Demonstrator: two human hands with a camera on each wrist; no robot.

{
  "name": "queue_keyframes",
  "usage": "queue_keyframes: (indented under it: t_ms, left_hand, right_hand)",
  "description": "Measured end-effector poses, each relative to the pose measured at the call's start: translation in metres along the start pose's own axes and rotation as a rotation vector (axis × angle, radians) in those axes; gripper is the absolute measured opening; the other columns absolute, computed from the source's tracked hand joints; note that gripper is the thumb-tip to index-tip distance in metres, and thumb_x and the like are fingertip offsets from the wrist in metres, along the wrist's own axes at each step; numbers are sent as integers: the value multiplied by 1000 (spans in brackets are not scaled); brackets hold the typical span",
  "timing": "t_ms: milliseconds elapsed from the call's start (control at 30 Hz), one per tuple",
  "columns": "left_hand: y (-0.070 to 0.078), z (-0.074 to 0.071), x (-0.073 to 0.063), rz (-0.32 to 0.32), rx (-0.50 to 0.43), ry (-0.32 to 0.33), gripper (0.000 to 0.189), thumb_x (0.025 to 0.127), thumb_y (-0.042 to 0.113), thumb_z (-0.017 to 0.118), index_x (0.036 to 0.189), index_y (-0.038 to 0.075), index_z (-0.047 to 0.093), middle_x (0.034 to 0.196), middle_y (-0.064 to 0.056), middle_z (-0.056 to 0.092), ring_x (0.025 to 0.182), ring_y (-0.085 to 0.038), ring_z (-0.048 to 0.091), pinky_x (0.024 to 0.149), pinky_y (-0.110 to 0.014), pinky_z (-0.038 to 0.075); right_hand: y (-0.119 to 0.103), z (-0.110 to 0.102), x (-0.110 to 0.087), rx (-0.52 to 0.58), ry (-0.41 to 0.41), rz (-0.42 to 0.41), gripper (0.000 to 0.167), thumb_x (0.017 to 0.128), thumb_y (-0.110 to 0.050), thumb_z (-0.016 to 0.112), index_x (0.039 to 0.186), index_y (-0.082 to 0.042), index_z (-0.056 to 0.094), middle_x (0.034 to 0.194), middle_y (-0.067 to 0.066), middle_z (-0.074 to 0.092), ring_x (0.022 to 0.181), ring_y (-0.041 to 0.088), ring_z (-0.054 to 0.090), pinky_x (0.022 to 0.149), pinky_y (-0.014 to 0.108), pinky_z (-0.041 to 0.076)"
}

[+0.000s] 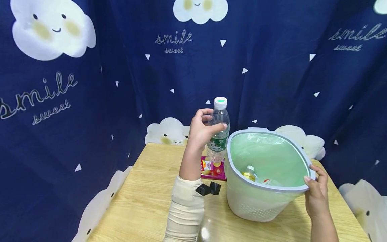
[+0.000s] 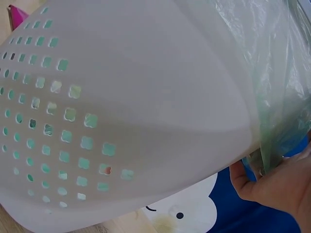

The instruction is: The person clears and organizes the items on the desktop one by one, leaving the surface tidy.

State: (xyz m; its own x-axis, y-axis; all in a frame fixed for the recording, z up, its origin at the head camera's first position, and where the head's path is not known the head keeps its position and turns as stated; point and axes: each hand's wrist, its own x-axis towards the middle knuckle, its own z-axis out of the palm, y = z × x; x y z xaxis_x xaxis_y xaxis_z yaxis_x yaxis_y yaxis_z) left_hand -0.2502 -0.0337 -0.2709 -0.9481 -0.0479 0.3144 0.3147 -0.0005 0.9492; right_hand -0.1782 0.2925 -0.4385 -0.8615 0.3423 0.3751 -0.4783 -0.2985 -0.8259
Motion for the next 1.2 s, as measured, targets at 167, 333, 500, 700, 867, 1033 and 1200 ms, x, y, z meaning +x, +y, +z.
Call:
queue_keyframes:
  t_ms: [167, 333, 500, 700, 867, 1033, 1200]
  left_hand:
    - [17, 3, 12, 29, 6, -21, 55, 66, 3, 78, 115, 9, 53, 105, -8, 51, 94, -24, 50, 77, -38, 46]
    - [31, 11, 22, 51, -15, -60, 54, 68, 6, 79, 116, 10, 54, 106, -8, 52, 94, -24, 51, 77, -36, 46]
    - [38, 31, 28, 49, -71, -96, 54, 69, 8, 80, 117, 10, 54, 105, -5, 53, 98, -21, 50, 76, -33, 46]
    - [31, 64, 35, -25, -142, -130, 51, 69, 9, 80, 113, 12, 55, 100, -4, 56, 89, -16, 54, 68, -31, 46]
    - [24, 93, 44, -140, -145, -195, 48, 71, 10, 79, 112, 17, 57, 97, 2, 58, 84, -14, 57, 66, -35, 48]
    - [10, 116, 53, -221, -107, -228, 48, 71, 12, 80, 114, 24, 59, 100, 4, 58, 92, -16, 56, 78, -49, 45]
    - [-7, 124, 61, -325, -65, -231, 45, 70, 18, 81, 110, 26, 61, 104, 3, 58, 99, -21, 55, 81, -51, 44]
  right_hand:
    - [2, 0, 0, -11, -10, 8, 35, 91, 2, 37, 120, -15, 46, 108, 8, 44, 82, 10, 56, 67, 19, 45]
    - [4, 3, -1, -26, -3, 19, 33, 92, 0, 37, 120, -15, 46, 110, 9, 43, 82, 10, 55, 66, 19, 45]
    - [3, 4, -2, -45, 30, 29, 32, 92, -3, 37, 120, -16, 46, 109, 8, 45, 80, 10, 56, 65, 19, 45]
    - [1, 2, -1, -49, 24, 21, 33, 92, -2, 37, 120, -17, 45, 111, 7, 46, 82, 10, 56, 67, 19, 45]
    - [0, 0, -1, -49, 28, 29, 33, 92, -2, 37, 120, -17, 45, 110, 6, 47, 82, 9, 56, 67, 19, 45]
    - [0, -1, -3, -41, 48, 31, 33, 91, -1, 38, 119, -17, 46, 110, 6, 47, 82, 9, 56, 67, 19, 45]
    - [-1, 1, -1, -35, 25, 23, 33, 91, -1, 37, 120, -16, 45, 110, 7, 46, 82, 10, 56, 67, 19, 45]
